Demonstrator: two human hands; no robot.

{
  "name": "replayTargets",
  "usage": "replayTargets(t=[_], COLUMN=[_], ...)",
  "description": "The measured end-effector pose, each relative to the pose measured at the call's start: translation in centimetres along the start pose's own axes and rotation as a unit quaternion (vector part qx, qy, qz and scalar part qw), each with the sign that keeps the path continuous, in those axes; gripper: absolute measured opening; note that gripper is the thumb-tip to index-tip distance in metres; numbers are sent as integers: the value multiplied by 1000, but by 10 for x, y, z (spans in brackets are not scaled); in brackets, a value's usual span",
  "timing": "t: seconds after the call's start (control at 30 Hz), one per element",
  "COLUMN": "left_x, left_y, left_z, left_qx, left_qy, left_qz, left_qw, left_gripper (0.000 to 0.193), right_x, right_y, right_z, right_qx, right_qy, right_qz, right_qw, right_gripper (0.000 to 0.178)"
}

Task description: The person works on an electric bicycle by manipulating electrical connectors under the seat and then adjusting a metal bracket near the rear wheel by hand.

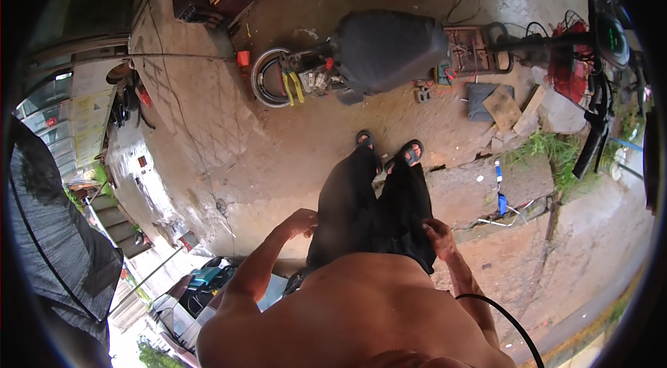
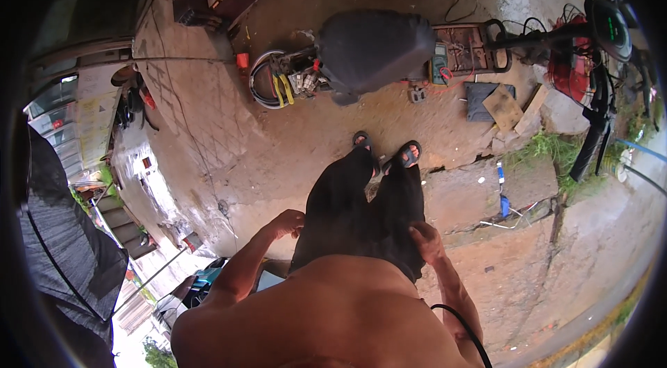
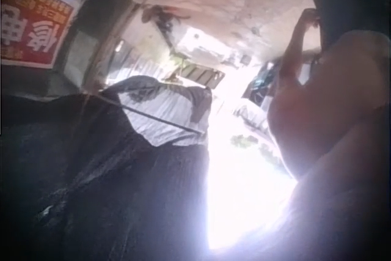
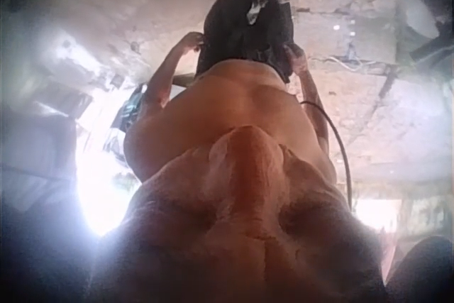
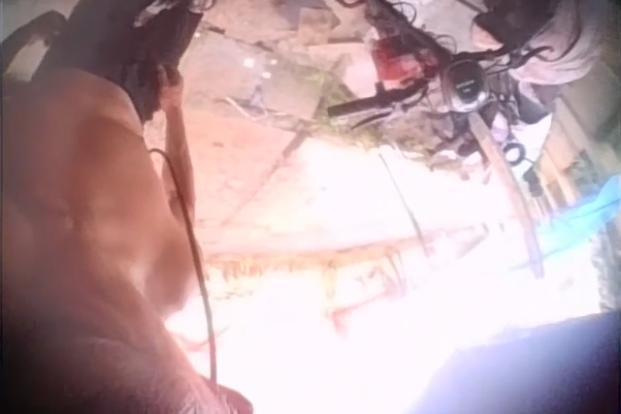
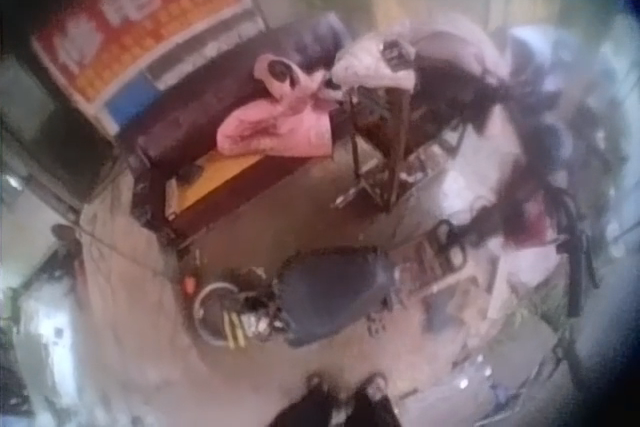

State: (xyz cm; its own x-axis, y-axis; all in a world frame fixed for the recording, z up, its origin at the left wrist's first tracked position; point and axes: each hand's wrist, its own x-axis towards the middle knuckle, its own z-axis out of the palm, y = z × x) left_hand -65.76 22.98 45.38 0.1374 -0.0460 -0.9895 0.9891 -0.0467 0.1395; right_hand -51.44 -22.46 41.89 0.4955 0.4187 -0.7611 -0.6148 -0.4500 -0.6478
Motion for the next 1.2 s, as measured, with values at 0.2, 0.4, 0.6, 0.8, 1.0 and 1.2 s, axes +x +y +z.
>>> replayTargets(t=[0.2,0.4,0.6,0.8,1.0,1.2], left_x=[3,0,20,54,91,136], left_y=[-14,-3,-8,-19,-14,2], left_z=[-18,-69,-172,-291,-350,-334], left_qx=[-45,20,113,201,289,325], left_qy=[-7,-33,-74,-125,-136,-41], left_qz=[-2,-32,-52,-104,-115,-60], left_qw=[999,999,989,966,941,943], left_gripper=[25,28,34,33,22,18], right_x=[-28,-36,-27,-3,51,171], right_y=[13,35,29,17,-11,42], right_z=[11,73,189,306,330,339], right_qx=[94,214,337,221,255,304], right_qy=[23,55,96,89,-8,67], right_qz=[43,81,94,106,184,92], right_qw=[994,972,932,965,949,946], right_gripper=[35,31,26,31,31,30])
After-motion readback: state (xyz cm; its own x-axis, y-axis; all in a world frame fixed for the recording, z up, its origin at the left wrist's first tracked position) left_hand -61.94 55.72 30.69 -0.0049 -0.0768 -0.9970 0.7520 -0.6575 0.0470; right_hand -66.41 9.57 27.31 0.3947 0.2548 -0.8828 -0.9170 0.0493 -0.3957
